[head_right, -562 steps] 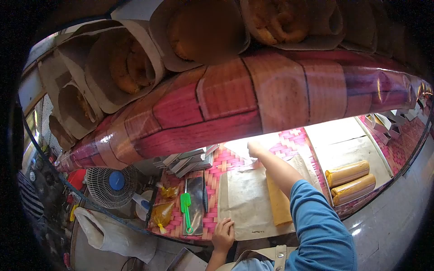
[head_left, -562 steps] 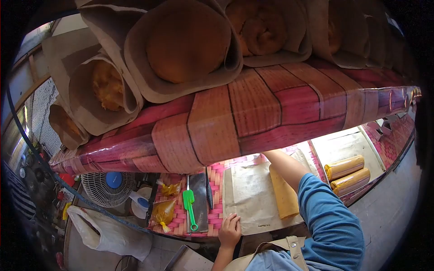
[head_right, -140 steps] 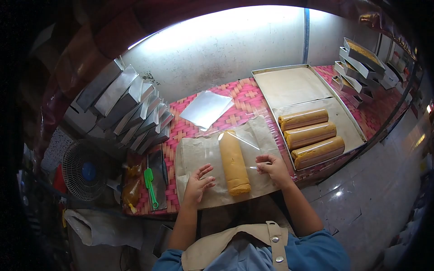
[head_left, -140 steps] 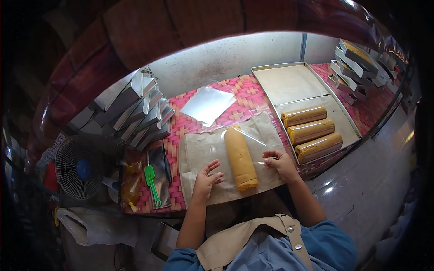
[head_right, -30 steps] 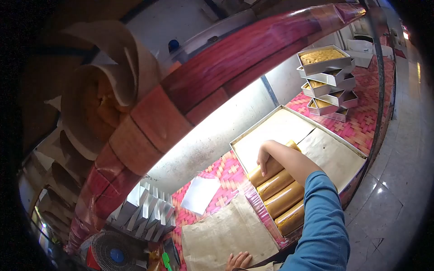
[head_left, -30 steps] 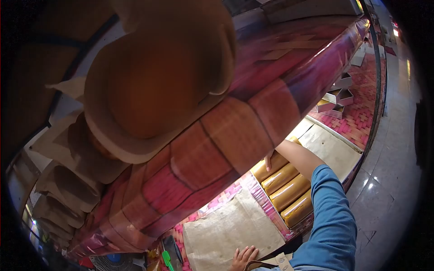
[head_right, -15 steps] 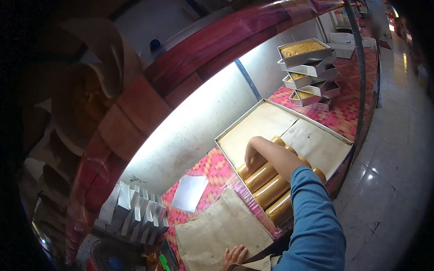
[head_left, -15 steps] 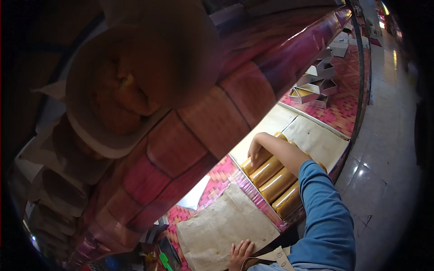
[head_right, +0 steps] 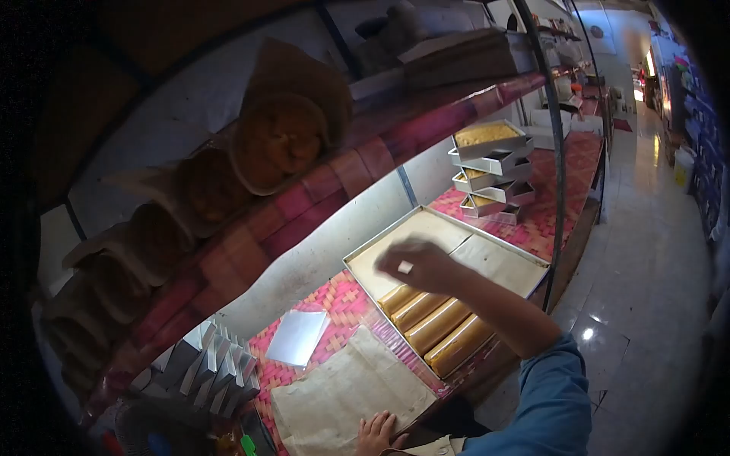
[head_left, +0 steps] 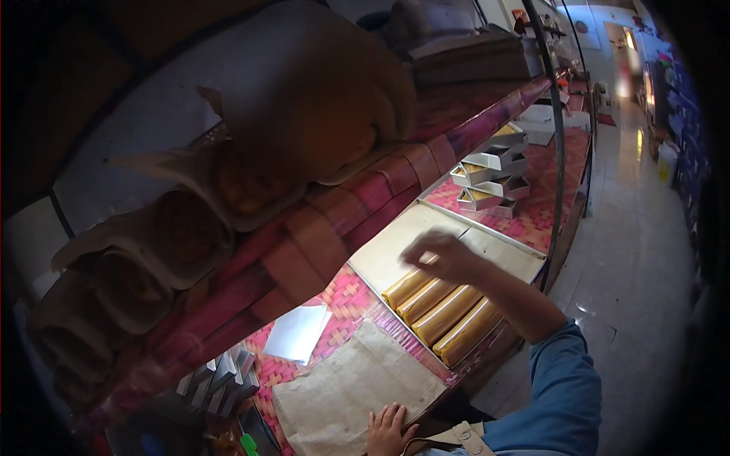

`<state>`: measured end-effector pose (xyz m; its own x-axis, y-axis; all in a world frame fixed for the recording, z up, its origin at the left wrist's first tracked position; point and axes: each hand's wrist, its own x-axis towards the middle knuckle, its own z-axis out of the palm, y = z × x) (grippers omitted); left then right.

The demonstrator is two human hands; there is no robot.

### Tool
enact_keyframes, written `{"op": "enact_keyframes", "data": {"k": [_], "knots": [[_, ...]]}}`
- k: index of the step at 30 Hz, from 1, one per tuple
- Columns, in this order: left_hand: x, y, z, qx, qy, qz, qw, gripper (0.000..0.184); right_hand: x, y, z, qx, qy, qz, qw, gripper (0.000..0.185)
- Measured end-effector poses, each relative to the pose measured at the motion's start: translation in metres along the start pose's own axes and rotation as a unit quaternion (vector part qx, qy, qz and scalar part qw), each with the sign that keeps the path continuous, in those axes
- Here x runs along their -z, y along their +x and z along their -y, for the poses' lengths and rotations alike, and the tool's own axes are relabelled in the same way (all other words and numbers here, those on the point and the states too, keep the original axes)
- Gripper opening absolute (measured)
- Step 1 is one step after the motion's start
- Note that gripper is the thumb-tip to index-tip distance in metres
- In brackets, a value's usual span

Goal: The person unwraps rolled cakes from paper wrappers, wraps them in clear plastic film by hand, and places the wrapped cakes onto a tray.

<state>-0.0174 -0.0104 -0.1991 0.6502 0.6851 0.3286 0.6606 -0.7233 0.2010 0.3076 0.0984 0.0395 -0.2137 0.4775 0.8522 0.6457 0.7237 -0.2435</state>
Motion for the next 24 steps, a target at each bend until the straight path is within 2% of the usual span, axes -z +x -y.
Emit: {"op": "enact_keyframes", "data": {"k": [1,2,3,5,7,8,10,11,13,17,19,21,23,24], "knots": [[0.003,0.003,-0.003,-0.003,-0.003,-0.007,1.000,0.055,0.026,0.007,0.015,-0.001,0.020,-0.124,0.992,0.008],[0.006,0.004,-0.007,0.012,-0.016,-0.004,1.000,0.054,0.051,0.018,0.038,-0.011,-0.053,-0.262,0.964,0.009],[0.010,0.004,-0.010,0.027,-0.029,0.001,0.999,0.053,0.079,0.029,0.051,-0.038,-0.185,-0.333,0.924,0.013],[0.017,0.007,-0.012,0.022,-0.042,0.003,0.999,0.048,0.118,0.063,0.067,0.032,-0.167,-0.402,0.900,0.020],[0.024,0.013,-0.011,0.020,-0.055,0.006,0.998,0.042,0.142,0.093,0.070,0.007,-0.182,-0.304,0.935,0.034],[0.028,0.018,-0.008,-0.007,-0.071,-0.015,0.997,0.038,0.144,0.105,0.081,0.009,-0.182,-0.302,0.936,0.034],[0.045,0.030,-0.013,-0.040,-0.141,-0.051,0.988,0.028,0.136,0.127,0.104,-0.180,-0.048,-0.133,0.974,0.030],[0.059,0.040,-0.018,-0.036,-0.141,-0.052,0.988,0.028,0.130,0.134,0.107,-0.178,-0.045,-0.129,0.974,0.030],[0.091,0.060,-0.028,-0.081,-0.211,-0.053,0.973,0.034,0.119,0.144,0.110,-0.080,-0.129,-0.110,0.982,0.026],[0.160,0.105,-0.054,-0.154,-0.302,-0.069,0.938,0.033,0.117,0.148,0.123,-0.143,-0.133,-0.064,0.979,0.020],[0.190,0.124,-0.065,-0.188,-0.358,-0.049,0.913,0.038,0.114,0.143,0.117,-0.002,-0.224,-0.159,0.962,0.022],[0.204,0.144,-0.073,-0.237,-0.448,-0.017,0.862,0.043,0.126,0.126,0.126,-0.066,-0.111,-0.155,0.979,0.015],[0.224,0.159,-0.093,-0.211,-0.560,0.052,0.800,0.047,0.135,0.097,0.142,0.014,0.069,-0.271,0.960,0.023],[0.232,0.168,-0.103,-0.237,-0.589,0.046,0.772,0.048,0.156,0.075,0.147,-0.017,0.082,-0.250,0.965,0.030]]}}
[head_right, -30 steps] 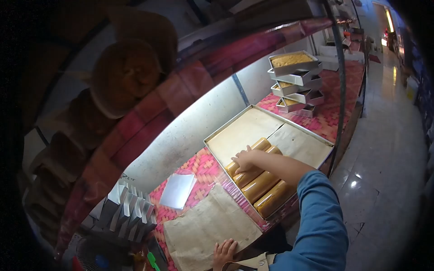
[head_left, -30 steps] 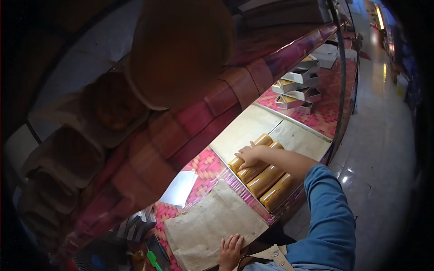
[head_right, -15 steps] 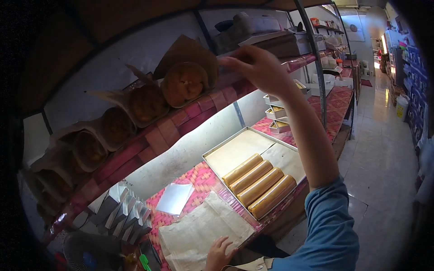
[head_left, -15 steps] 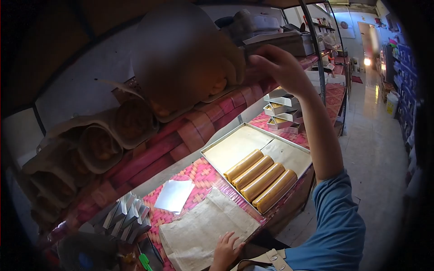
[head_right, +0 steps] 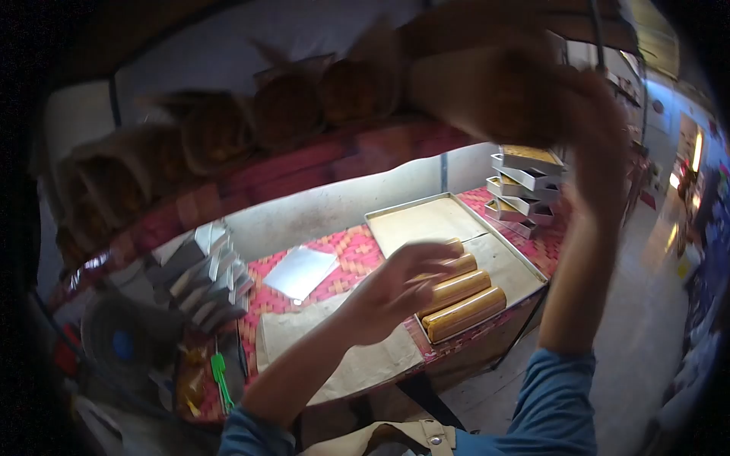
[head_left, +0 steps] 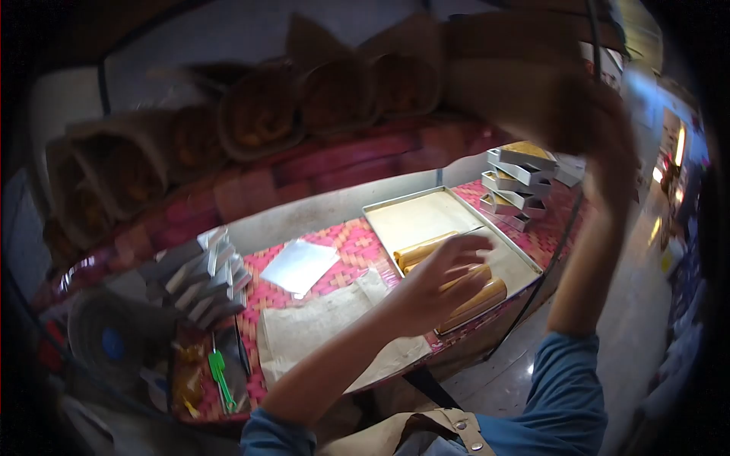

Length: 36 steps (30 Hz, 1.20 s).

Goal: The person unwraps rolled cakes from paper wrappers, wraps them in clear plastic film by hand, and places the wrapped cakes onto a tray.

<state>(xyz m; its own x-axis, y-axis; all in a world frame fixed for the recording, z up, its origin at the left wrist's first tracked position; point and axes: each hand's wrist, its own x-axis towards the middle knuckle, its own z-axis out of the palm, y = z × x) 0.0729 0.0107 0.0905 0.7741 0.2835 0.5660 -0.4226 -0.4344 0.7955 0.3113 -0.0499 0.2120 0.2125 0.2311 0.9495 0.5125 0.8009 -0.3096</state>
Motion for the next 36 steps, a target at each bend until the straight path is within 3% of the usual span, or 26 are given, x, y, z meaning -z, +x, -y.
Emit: {"op": "enact_keyframes", "data": {"k": [1,5,7,9,11,12,16,18,19,20,22,23,25,27,29,30,32,33,35,36], "knots": [[-0.004,0.012,-0.005,-0.029,-0.036,0.002,0.999,0.049,0.026,-0.011,0.006,0.021,0.050,0.059,0.997,0.039],[-0.029,0.060,-0.027,0.013,-0.354,-0.040,0.934,0.061,0.092,-0.081,0.019,-0.009,0.040,-0.021,0.999,0.039],[-0.053,0.078,-0.010,-0.072,-0.196,-0.029,0.978,0.056,0.131,-0.131,0.021,-0.045,0.010,-0.086,0.995,0.040],[-0.090,0.076,-0.017,-0.010,-0.414,-0.068,0.907,0.063,0.165,-0.181,0.022,-0.093,-0.029,-0.168,0.981,0.040],[-0.135,0.058,-0.005,-0.042,-0.337,-0.227,0.913,0.070,0.189,-0.226,0.026,-0.143,-0.060,-0.244,0.957,0.041],[-0.147,0.045,0.003,-0.038,-0.341,-0.231,0.910,0.070,0.197,-0.247,0.026,-0.173,-0.074,-0.276,0.942,0.041],[-0.140,0.002,0.055,0.126,-0.445,-0.246,0.852,0.078,0.186,-0.309,0.005,-0.310,-0.068,-0.334,0.887,0.042],[-0.113,-0.019,0.074,0.147,-0.455,-0.277,0.833,0.070,0.166,-0.326,-0.021,-0.383,-0.030,-0.312,0.869,0.043],[-0.099,-0.031,0.087,0.186,-0.417,-0.285,0.843,0.073,0.149,-0.333,-0.036,-0.418,-0.008,-0.290,0.861,0.043],[-0.087,-0.041,0.094,0.163,-0.366,-0.349,0.847,0.079,0.127,-0.338,-0.052,-0.455,0.019,-0.260,0.851,0.044],[-0.066,-0.069,0.144,0.189,-0.080,-0.448,0.870,0.081,0.074,-0.347,-0.078,-0.524,0.079,-0.178,0.829,0.045],[-0.048,-0.079,0.129,0.117,-0.175,-0.461,0.862,0.079,0.044,-0.353,-0.088,-0.555,0.108,-0.136,0.813,0.045],[-0.017,-0.108,0.149,0.131,-0.179,-0.489,0.844,0.076,-0.029,-0.368,-0.104,-0.633,0.176,-0.025,0.754,0.046],[0.017,-0.139,0.156,0.137,-0.186,-0.500,0.834,0.075,-0.093,-0.397,-0.110,-0.724,0.251,0.073,0.638,0.047],[0.048,-0.177,0.182,0.239,-0.054,-0.525,0.815,0.075,-0.160,-0.327,-0.046,-0.544,0.354,0.221,0.728,0.063],[0.059,-0.194,0.187,0.242,-0.047,-0.528,0.813,0.075,-0.170,-0.342,-0.057,-0.545,0.361,0.220,0.724,0.063],[0.076,-0.217,0.195,0.271,0.025,-0.535,0.800,0.083,-0.193,-0.382,-0.094,-0.695,0.449,0.186,0.529,0.069],[0.079,-0.225,0.200,0.273,0.031,-0.531,0.802,0.083,-0.200,-0.385,-0.098,-0.693,0.455,0.181,0.529,0.069],[0.079,-0.233,0.197,0.346,0.307,-0.452,0.763,0.081,-0.212,-0.386,-0.101,-0.661,0.508,0.230,0.502,0.071],[0.075,-0.233,0.200,0.313,0.312,-0.465,0.767,0.066,-0.210,-0.384,-0.102,-0.670,0.485,0.218,0.518,0.065]]}}
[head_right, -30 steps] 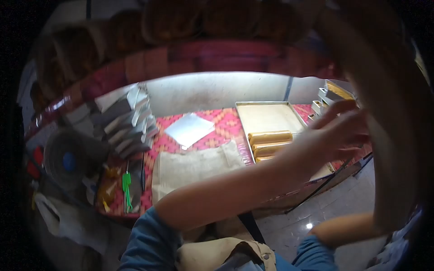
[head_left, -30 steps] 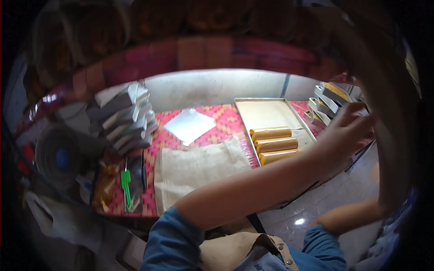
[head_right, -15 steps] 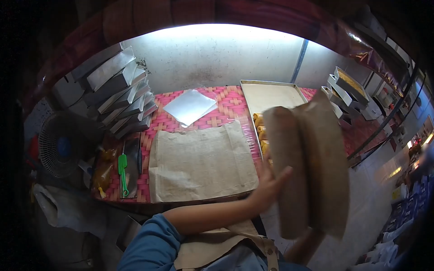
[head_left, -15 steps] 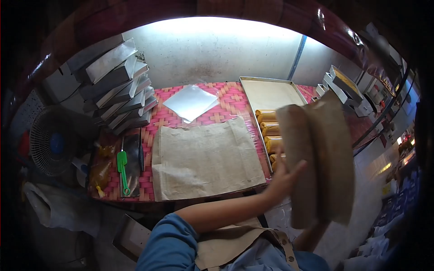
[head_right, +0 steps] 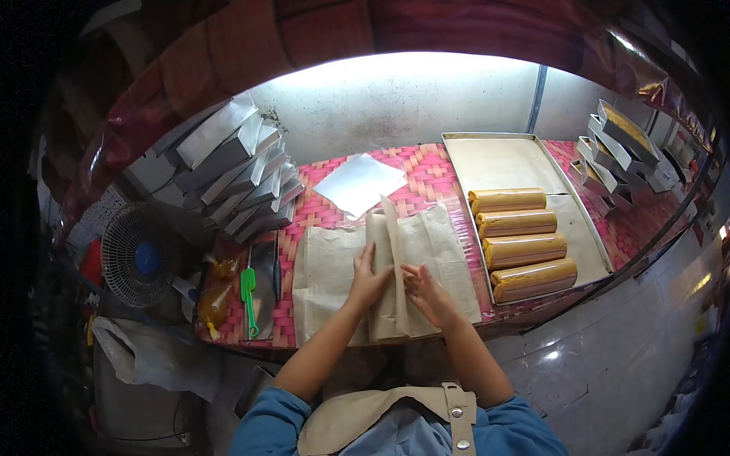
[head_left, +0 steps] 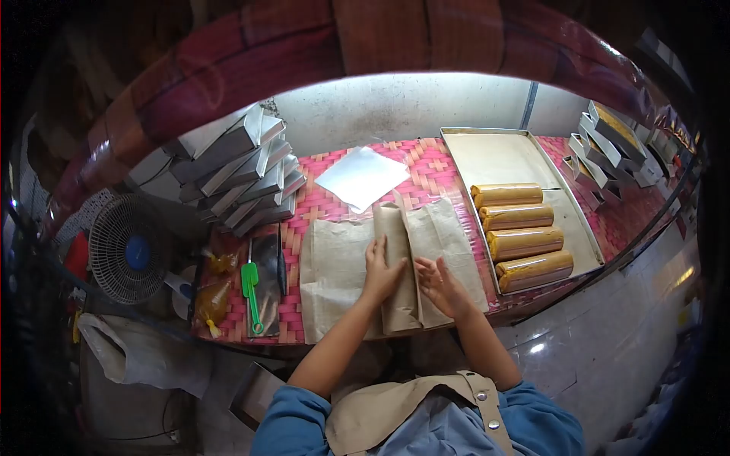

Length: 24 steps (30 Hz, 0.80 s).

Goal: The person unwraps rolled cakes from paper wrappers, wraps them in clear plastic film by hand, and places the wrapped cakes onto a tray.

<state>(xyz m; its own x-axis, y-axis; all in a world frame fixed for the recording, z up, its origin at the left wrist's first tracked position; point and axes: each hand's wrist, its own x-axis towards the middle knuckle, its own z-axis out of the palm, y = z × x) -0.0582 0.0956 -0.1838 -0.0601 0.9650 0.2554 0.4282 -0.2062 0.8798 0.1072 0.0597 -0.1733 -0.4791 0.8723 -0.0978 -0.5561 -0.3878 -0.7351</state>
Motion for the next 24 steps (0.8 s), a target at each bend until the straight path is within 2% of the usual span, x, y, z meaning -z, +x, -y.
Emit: {"op": "enact_keyframes", "data": {"k": [1,3,4,5,7,8,9,11,12,13,15,16,18,20,21,22,24], "knots": [[-0.001,0.002,-0.002,-0.002,0.004,0.001,1.000,0.066,0.006,0.000,0.003,0.002,0.004,0.002,1.000,0.065],[-0.004,0.004,-0.006,-0.148,0.141,0.086,0.975,0.050,0.022,-0.003,0.010,0.058,-0.058,-0.096,0.992,0.059],[-0.004,0.003,-0.021,-0.207,0.253,0.095,0.940,0.037,0.020,-0.009,0.023,0.077,-0.068,-0.122,0.987,0.050],[-0.006,0.004,-0.037,-0.210,0.252,0.099,0.939,0.037,0.022,-0.014,0.032,0.080,-0.067,-0.126,0.986,0.050],[-0.016,0.009,-0.060,-0.203,0.374,0.191,0.885,0.032,0.029,-0.022,0.048,0.117,-0.132,-0.178,0.968,0.041],[-0.026,0.010,-0.058,-0.275,0.433,0.127,0.849,0.029,0.034,-0.020,0.050,0.138,-0.127,-0.205,0.960,0.033],[-0.037,0.013,-0.056,-0.279,0.430,0.127,0.849,0.029,0.036,-0.024,0.053,0.141,-0.129,-0.208,0.959,0.033],[-0.058,0.019,-0.050,-0.264,0.502,0.157,0.809,0.033,0.040,-0.030,0.058,0.155,-0.292,-0.253,0.909,0.031],[-0.066,0.020,-0.048,-0.255,0.537,0.171,0.786,0.035,0.042,-0.031,0.057,0.162,-0.281,-0.262,0.909,0.030],[-0.069,0.021,-0.050,-0.257,0.536,0.170,0.786,0.035,0.044,-0.031,0.056,0.164,-0.281,-0.262,0.908,0.030],[-0.074,0.024,-0.052,-0.221,0.506,0.208,0.807,0.036,0.049,-0.031,0.057,0.155,-0.425,-0.307,0.837,0.035],[-0.071,0.026,-0.055,-0.223,0.507,0.207,0.806,0.036,0.048,-0.030,0.058,0.158,-0.425,-0.307,0.837,0.035],[-0.052,0.026,-0.064,-0.230,0.357,0.185,0.886,0.036,0.044,-0.028,0.057,0.135,-0.462,-0.336,0.810,0.040],[-0.018,0.027,-0.074,-0.179,0.123,0.117,0.969,0.041,0.043,-0.024,0.057,0.118,-0.481,-0.329,0.804,0.041],[0.003,0.026,-0.072,-0.082,-0.018,0.107,0.991,0.035,0.044,-0.022,0.057,0.103,-0.501,-0.321,0.797,0.042],[0.020,0.028,-0.048,-0.016,-0.225,0.095,0.970,0.031,0.046,-0.019,0.056,0.104,-0.498,-0.322,0.798,0.042],[0.082,0.018,-0.039,0.041,-0.332,0.039,0.942,0.030,0.053,-0.012,0.053,0.102,-0.592,-0.322,0.731,0.037]]}}
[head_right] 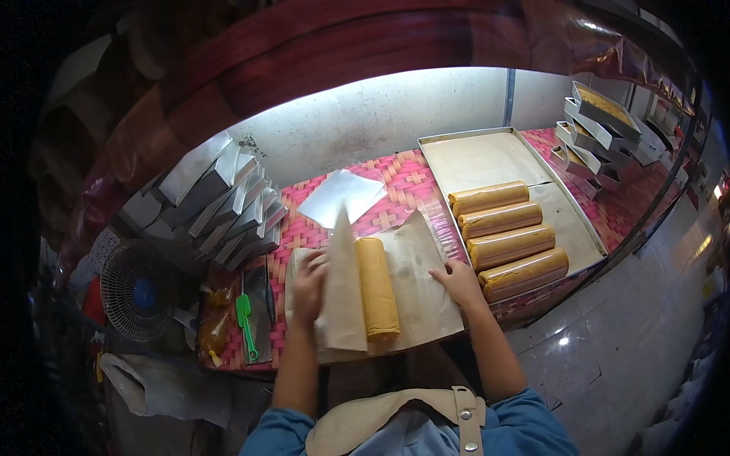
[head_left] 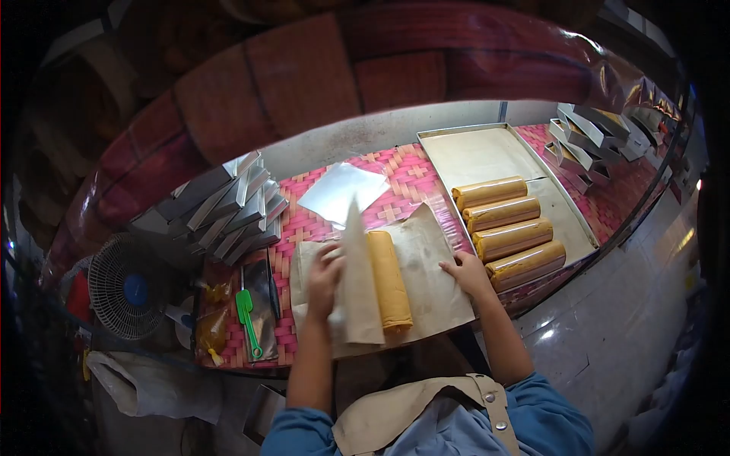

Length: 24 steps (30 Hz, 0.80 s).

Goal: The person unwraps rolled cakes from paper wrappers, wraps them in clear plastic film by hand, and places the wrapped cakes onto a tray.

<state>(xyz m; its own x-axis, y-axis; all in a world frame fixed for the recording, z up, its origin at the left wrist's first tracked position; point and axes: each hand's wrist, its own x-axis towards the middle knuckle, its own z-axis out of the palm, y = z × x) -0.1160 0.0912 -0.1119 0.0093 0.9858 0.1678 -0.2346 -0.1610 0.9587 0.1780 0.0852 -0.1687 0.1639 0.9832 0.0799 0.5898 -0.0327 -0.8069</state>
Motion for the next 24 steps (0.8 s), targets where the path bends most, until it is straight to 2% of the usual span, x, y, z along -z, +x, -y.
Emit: {"op": "enact_keyframes", "data": {"k": [1,2,3,4,5,7,8,9,11,12,14,17,18,20,21,22,23,24], "knots": [[0.031,-0.008,0.000,-0.038,0.012,-0.012,0.999,0.030,0.000,0.001,-0.001,-0.001,0.002,0.000,1.000,0.037],[0.061,-0.019,-0.001,0.029,-0.017,-0.062,0.998,0.030,0.001,0.002,-0.001,-0.005,-0.023,0.019,1.000,0.034],[0.090,-0.025,0.013,0.042,-0.052,-0.099,0.993,0.031,0.001,0.004,-0.001,-0.009,-0.047,0.040,0.998,0.032],[0.124,-0.030,0.030,0.061,0.059,-0.109,0.990,0.028,0.000,0.006,-0.002,-0.006,-0.044,0.043,0.998,0.032],[0.133,-0.036,0.036,0.060,0.064,-0.114,0.990,0.028,-0.001,0.006,-0.004,-0.005,-0.056,0.021,0.998,0.029],[0.146,-0.048,0.045,0.044,0.257,-0.110,0.959,0.023,-0.005,0.006,-0.003,0.000,-0.064,0.010,0.998,0.027],[0.147,-0.049,0.052,0.012,0.302,-0.111,0.947,0.019,-0.003,0.007,0.002,-0.029,-0.060,0.005,0.998,0.026],[0.150,-0.048,0.057,0.020,0.320,-0.108,0.941,0.019,-0.002,0.009,0.004,-0.059,-0.057,-0.002,0.997,0.025],[0.140,-0.043,0.050,0.057,0.404,-0.120,0.905,0.019,-0.003,0.011,0.003,-0.060,-0.071,-0.005,0.996,0.023],[0.133,-0.041,0.044,0.056,0.404,-0.117,0.905,0.019,-0.004,0.011,0.000,-0.059,-0.075,-0.014,0.995,0.024],[0.119,-0.040,0.032,0.070,0.494,-0.122,0.858,0.019,-0.005,0.012,-0.003,-0.062,-0.083,-0.028,0.994,0.024],[0.123,-0.039,0.040,0.048,0.520,-0.122,0.844,0.022,-0.005,0.014,-0.008,-0.050,-0.084,-0.032,0.995,0.023],[0.124,-0.039,0.043,0.046,0.519,-0.119,0.846,0.022,-0.006,0.015,-0.009,-0.029,-0.104,-0.020,0.994,0.023],[0.119,-0.042,0.038,0.021,0.573,-0.100,0.813,0.028,-0.005,0.016,-0.002,-0.007,-0.123,-0.010,0.992,0.024],[0.114,-0.046,0.035,0.019,0.573,-0.102,0.813,0.028,-0.005,0.017,0.003,0.051,-0.177,-0.061,0.981,0.023],[0.103,-0.052,0.029,-0.020,0.603,-0.114,0.790,0.031,-0.005,0.018,0.011,0.109,-0.229,-0.112,0.961,0.023],[0.096,-0.057,0.027,-0.057,0.631,-0.126,0.763,0.034,-0.006,0.022,0.022,0.112,-0.228,-0.112,0.961,0.023],[0.096,-0.061,0.032,-0.089,0.649,-0.094,0.750,0.037,-0.007,0.030,0.038,0.190,-0.221,-0.131,0.948,0.022]]}}
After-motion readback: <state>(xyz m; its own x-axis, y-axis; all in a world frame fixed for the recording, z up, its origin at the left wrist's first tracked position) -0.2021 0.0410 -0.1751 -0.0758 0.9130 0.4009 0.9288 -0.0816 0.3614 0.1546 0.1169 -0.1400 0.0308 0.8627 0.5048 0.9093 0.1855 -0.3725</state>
